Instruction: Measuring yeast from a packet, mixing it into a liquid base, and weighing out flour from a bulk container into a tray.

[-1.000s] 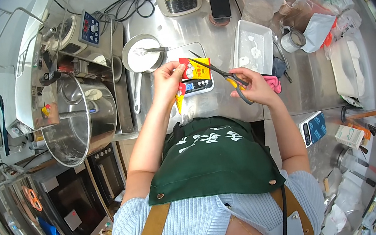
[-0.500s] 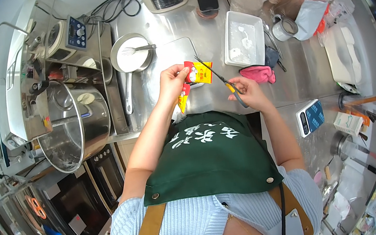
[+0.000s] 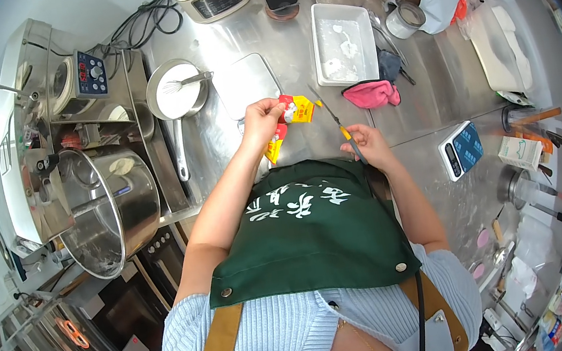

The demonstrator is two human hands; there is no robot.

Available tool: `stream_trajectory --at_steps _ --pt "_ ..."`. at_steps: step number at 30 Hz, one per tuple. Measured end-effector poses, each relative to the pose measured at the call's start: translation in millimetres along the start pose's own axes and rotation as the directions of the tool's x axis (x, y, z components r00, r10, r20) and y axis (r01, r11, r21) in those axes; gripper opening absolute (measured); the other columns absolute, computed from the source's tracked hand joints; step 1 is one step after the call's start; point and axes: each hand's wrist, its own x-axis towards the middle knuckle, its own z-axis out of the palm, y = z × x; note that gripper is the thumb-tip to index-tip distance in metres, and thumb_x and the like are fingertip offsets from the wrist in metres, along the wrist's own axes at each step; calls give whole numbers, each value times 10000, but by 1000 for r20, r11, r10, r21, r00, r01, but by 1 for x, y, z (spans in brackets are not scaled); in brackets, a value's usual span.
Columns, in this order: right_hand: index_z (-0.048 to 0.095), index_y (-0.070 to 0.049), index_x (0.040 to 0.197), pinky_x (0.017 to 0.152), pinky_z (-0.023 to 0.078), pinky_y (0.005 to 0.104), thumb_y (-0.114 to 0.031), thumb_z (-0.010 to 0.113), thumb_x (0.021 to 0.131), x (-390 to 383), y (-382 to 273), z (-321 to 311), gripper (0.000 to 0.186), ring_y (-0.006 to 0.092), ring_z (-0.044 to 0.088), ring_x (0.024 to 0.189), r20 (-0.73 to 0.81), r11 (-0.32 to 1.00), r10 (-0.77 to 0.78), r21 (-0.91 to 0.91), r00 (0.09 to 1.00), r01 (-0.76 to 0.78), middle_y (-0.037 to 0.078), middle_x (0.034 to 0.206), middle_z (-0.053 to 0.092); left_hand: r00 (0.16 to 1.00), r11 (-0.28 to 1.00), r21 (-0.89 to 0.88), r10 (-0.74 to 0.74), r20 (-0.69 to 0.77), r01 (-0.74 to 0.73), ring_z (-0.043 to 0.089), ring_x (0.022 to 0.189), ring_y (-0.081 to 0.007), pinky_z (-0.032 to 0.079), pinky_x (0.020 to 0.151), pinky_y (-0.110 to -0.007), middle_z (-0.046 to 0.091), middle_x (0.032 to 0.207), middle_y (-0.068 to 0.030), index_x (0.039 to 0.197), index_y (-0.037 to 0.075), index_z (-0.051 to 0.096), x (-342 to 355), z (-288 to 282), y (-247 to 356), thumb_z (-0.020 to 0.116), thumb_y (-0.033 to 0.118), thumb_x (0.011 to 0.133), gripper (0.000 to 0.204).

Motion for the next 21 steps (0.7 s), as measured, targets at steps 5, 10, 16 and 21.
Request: stream_trajectory --at_steps 5,10,16,21 --pt "516 13 992 493 402 275 -104 670 674 10 24 -1 372 160 524 544 -179 857 -208 -508 962 90 56 622 547 1000 998 -60 14 -13 -15 500 538 -55 393 466 -189 587 668 -29 812 -9 603 -3 -11 6 533 74 814 108" --pt "542 -17 976 589 445 385 -139 634 663 24 32 5 348 311 547 672 -136 409 -476 -909 869 82 121 762 558 992 984 -153 70 -104 -86 507 540 -66 414 483 -203 594 681 -45 823 -17 603 -6 -29 12 536 68 811 109" --pt "561 -28 933 623 453 336 -107 636 659 31 -17 43 295 246 535 821 14 265 -655 -932 756 247 100 910 514 980 967 -239 35 -198 -83 540 570 -81 441 521 -209 607 701 -62 816 -38 600 -13 -42 7 545 60 804 113" --pt "542 -19 1016 625 460 299 -68 643 635 63 -63 93 398 236 535 780 220 154 -845 -773 488 616 111 942 507 959 916 -392 -37 -282 -80 574 613 -103 457 563 -211 620 746 -86 830 -35 591 -17 -44 0 541 70 807 119"
